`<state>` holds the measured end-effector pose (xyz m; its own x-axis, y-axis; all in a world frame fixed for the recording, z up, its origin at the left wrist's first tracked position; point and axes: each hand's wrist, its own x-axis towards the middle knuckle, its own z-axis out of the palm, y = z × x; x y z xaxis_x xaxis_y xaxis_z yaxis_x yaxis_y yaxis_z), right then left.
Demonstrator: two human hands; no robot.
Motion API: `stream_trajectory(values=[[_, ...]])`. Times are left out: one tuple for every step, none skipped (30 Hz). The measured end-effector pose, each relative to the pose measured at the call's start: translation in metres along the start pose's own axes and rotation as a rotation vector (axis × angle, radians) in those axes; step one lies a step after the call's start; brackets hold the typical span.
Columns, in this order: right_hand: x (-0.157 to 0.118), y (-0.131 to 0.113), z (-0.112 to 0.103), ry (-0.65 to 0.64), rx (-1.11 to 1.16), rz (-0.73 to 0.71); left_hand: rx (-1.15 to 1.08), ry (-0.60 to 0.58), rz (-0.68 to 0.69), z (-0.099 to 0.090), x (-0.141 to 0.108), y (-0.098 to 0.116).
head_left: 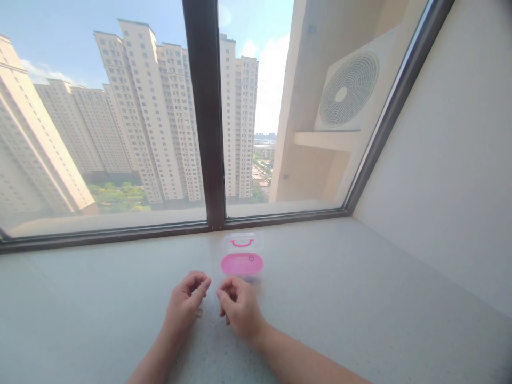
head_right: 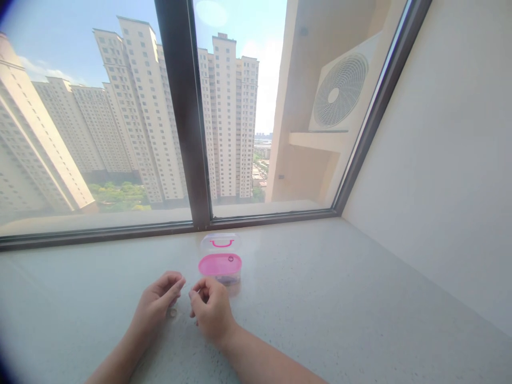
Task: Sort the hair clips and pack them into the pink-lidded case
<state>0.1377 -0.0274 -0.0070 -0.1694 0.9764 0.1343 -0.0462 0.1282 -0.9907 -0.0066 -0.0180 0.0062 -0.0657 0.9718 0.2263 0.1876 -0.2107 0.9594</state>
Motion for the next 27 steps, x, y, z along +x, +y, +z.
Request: stream_trajectory(values=[[-0.001, -0.001, 0.000, 0.006, 0.006, -0.004, 0.018, 0.009, 0.026, 0.001, -0.001, 0.002], [-0.001, -0.002, 0.000, 0.012, 0.009, -0.009, 0.037, 0.015, 0.052, 0.003, -0.003, 0.004], [-0.002, -0.003, 0.000, 0.018, 0.010, -0.016, 0.052, 0.016, 0.080, 0.004, -0.004, 0.007], [-0.002, -0.004, 0.000, 0.024, 0.009, -0.023, 0.069, 0.014, 0.096, 0.006, -0.006, 0.010], [-0.003, -0.005, -0.001, 0.031, 0.008, -0.029, 0.084, 0.018, 0.107, 0.008, -0.007, 0.012], [-0.003, -0.005, -0.001, 0.036, 0.010, -0.031, 0.094, 0.019, 0.114, 0.009, -0.009, 0.014], [-0.003, -0.006, -0.002, 0.041, 0.012, -0.031, 0.100, 0.024, 0.116, 0.010, -0.010, 0.016], [-0.004, -0.006, -0.002, 0.047, 0.014, -0.031, 0.104, 0.026, 0.117, 0.010, -0.011, 0.018], [-0.004, -0.007, -0.002, 0.053, 0.013, -0.032, 0.105, 0.025, 0.116, 0.010, -0.011, 0.019], [-0.004, -0.007, -0.003, 0.059, 0.011, -0.034, 0.105, 0.024, 0.115, 0.010, -0.012, 0.019], [-0.004, -0.007, -0.004, 0.066, 0.006, -0.038, 0.101, 0.023, 0.112, 0.009, -0.012, 0.019], [-0.004, -0.008, -0.004, 0.075, 0.001, -0.045, 0.091, 0.022, 0.105, 0.009, -0.012, 0.019], [-0.004, -0.008, -0.004, 0.083, -0.003, -0.052, 0.077, 0.021, 0.090, 0.008, -0.012, 0.019], [-0.004, -0.008, -0.005, 0.091, -0.004, -0.058, 0.061, 0.021, 0.068, 0.008, -0.012, 0.018], [-0.004, -0.008, -0.005, 0.099, -0.003, -0.062, 0.042, 0.021, 0.041, 0.007, -0.012, 0.017], [-0.004, -0.008, -0.005, 0.103, 0.001, -0.064, 0.025, 0.024, 0.012, 0.007, -0.011, 0.016], [-0.004, -0.008, -0.006, 0.105, 0.005, -0.064, 0.008, 0.028, -0.014, 0.007, -0.011, 0.016], [-0.004, -0.009, -0.006, 0.105, 0.010, -0.063, -0.005, 0.035, -0.035, 0.007, -0.011, 0.016], [-0.004, -0.009, -0.006, 0.102, 0.013, -0.061, -0.018, 0.043, -0.049, 0.007, -0.011, 0.016], [-0.004, -0.010, -0.006, 0.102, 0.015, -0.062, -0.032, 0.052, -0.057, 0.007, -0.011, 0.016], [-0.005, -0.010, -0.007, 0.103, 0.018, -0.062, -0.042, 0.057, -0.063, 0.008, -0.011, 0.017], [-0.005, -0.011, -0.007, 0.100, 0.013, -0.065, -0.055, 0.061, -0.066, 0.008, -0.011, 0.018], [-0.005, -0.011, -0.008, 0.106, 0.008, -0.067, -0.064, 0.069, -0.069, 0.008, -0.011, 0.020], [-0.005, -0.012, -0.008, 0.107, 0.003, -0.064, -0.070, 0.077, -0.076, 0.008, -0.010, 0.021], [-0.006, -0.012, -0.008, 0.109, 0.003, -0.063, -0.081, 0.085, -0.082, 0.008, -0.010, 0.022], [-0.006, -0.012, -0.008, 0.109, 0.006, -0.059, -0.093, 0.088, -0.090, 0.008, -0.010, 0.023], [-0.006, -0.012, -0.009, 0.107, 0.010, -0.057, -0.106, 0.089, -0.098, 0.008, -0.010, 0.023]])
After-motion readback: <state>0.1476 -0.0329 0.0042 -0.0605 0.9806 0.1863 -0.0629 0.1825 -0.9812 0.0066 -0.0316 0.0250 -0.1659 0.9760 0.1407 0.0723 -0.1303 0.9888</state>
